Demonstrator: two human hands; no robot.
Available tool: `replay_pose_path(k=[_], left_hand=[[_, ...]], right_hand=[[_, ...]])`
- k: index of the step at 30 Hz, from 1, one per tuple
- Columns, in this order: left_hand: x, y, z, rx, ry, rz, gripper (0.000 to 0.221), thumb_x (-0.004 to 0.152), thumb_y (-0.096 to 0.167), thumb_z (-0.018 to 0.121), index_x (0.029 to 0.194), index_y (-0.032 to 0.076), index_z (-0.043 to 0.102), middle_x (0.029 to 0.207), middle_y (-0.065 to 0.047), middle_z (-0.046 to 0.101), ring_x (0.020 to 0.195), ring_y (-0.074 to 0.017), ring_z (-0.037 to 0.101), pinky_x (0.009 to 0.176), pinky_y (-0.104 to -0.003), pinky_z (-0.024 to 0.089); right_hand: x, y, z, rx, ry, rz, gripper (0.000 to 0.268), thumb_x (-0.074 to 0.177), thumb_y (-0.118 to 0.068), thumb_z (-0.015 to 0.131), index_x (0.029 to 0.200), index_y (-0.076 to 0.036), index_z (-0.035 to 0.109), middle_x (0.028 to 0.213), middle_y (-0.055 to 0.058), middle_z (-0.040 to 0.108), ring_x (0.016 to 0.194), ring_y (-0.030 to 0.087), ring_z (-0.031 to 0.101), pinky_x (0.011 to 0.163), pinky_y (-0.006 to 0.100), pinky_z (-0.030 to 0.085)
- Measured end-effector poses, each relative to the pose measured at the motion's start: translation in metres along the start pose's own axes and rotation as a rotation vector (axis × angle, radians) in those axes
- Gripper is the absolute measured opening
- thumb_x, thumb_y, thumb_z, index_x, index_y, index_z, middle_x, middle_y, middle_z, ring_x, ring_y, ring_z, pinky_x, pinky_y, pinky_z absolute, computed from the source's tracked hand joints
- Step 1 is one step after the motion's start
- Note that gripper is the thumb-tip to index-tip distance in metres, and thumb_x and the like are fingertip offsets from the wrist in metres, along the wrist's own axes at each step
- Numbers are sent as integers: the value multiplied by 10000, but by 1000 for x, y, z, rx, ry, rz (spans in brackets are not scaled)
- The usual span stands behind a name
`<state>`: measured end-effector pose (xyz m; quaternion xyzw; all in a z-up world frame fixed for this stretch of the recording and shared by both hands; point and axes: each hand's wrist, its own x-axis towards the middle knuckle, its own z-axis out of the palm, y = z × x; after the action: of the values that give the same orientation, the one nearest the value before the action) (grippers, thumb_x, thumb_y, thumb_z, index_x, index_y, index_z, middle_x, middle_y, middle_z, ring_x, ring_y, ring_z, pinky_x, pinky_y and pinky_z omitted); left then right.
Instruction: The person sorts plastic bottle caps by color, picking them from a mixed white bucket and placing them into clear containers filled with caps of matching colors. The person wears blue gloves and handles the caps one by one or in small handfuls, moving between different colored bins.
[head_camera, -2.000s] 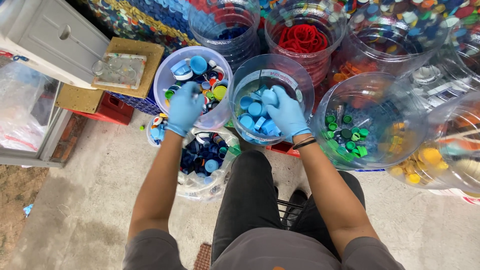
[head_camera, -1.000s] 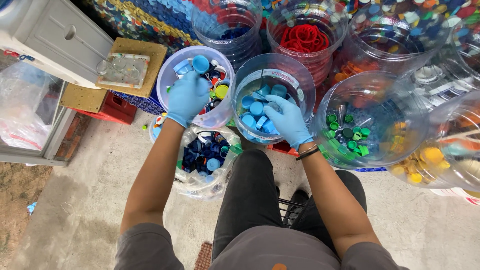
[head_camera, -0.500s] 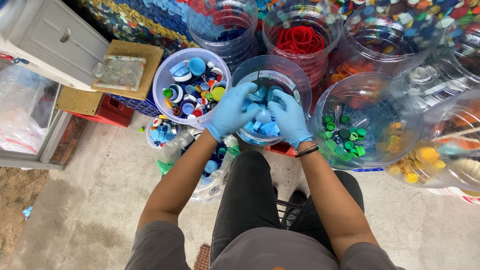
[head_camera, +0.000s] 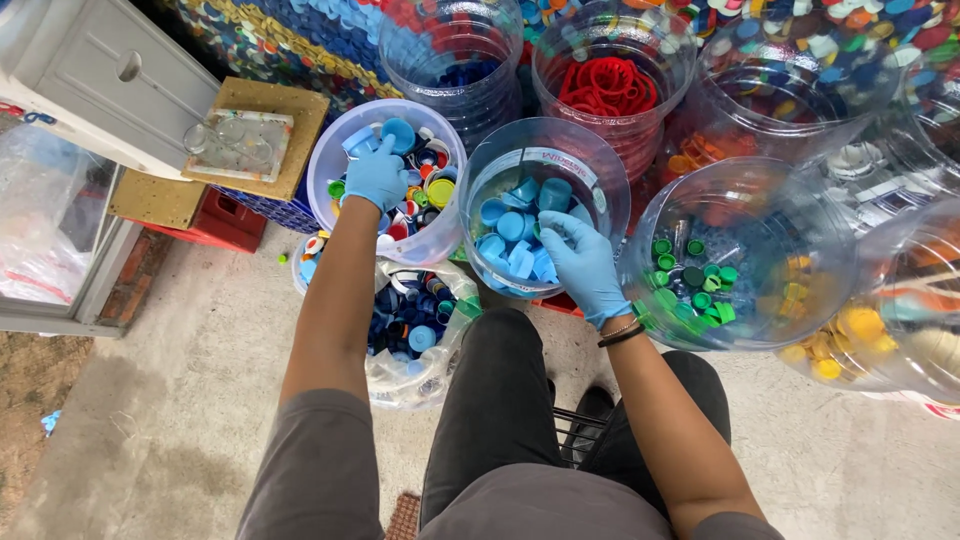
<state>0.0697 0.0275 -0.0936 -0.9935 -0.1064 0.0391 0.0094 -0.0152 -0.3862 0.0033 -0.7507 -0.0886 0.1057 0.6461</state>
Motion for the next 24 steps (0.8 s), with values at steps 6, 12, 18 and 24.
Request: replay_pose_path(k=[6, 12, 18, 24], left_hand=[[21, -12, 34, 0, 112, 62, 345, 943, 418, 567, 1070, 177, 780, 1215, 11, 703, 1003, -382, 702, 893, -520, 580], [0, -14, 4, -224, 77, 36, 289, 958, 446, 613, 1100, 212, 706, 1103, -34, 731, 1081, -320, 695, 935, -496, 555], [-63, 17, -74, -463, -24, -176, 355, 916, 541, 680, 975, 206, 577, 1170, -36, 751, 1163, -331, 678, 1023, -466, 518], [-93, 29, -99, -553, -56, -177, 410, 903, 412, 765, 1166, 173, 561, 1237, -102, 735, 1216, -328, 661, 1065, -487, 504]], right_hand=[[0, -3, 0, 13, -7, -5, 313, 1003, -113, 674, 1313, -87, 713, 1219, 200, 711, 1155, 347, 682, 1002, 458, 550], [3, 5, 3, -20, -5, -60, 281, 1003, -152, 677, 1276, -123, 738, 1192, 139, 730, 1154, 268, 676, 998, 427, 546], [-6, -16, 10, -15, -47, -57, 283, 1013, -126, 645, 1283, -100, 728, 1214, 180, 721, 1186, 339, 662, 1038, 489, 508], [-9, -14, 11, -23, -49, -34, 284, 1013, -149, 656, 1286, -111, 726, 1225, 172, 722, 1187, 336, 667, 1044, 493, 504]])
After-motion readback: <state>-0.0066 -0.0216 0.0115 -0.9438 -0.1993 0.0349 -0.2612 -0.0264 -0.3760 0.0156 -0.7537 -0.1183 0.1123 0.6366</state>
